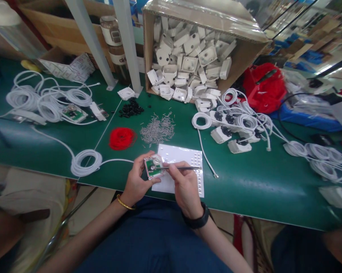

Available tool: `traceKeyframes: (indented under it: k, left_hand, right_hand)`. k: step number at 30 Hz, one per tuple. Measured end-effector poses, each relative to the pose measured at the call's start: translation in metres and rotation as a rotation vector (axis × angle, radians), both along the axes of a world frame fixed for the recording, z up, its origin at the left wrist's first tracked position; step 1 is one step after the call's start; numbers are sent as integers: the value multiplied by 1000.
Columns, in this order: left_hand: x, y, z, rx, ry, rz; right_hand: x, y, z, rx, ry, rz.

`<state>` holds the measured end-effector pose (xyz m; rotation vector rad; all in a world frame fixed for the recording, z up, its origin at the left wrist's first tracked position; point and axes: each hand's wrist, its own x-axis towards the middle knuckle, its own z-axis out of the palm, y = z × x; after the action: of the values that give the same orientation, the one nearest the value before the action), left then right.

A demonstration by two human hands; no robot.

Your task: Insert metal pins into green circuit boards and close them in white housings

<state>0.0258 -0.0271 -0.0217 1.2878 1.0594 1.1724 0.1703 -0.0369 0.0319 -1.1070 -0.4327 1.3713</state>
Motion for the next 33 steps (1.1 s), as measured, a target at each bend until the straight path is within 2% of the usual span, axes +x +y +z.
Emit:
traceKeyframes:
  k: [16,20,24,27,30,33]
  left_hand:
    - [3,-3,7,25,90,45]
    - [3,-3,5,112,143,100]
    - [3,-3,1,119,105,105]
    - [1,-3,-1,242,164,106]
    - [-2,-2,1,395,341,109]
    - [-3,-3,2,472,509,116]
  right_hand:
    - [-3,-3,-1,12,-81,1]
    - [-4,-3,0,20,-95,-5]
    - [-4,-1,1,14,-86,-8]
    - [-5,0,-2,15,-89,-5]
    - [-7,-7,0,44,-187,11]
    - [2,-14,9,215,-429,25]
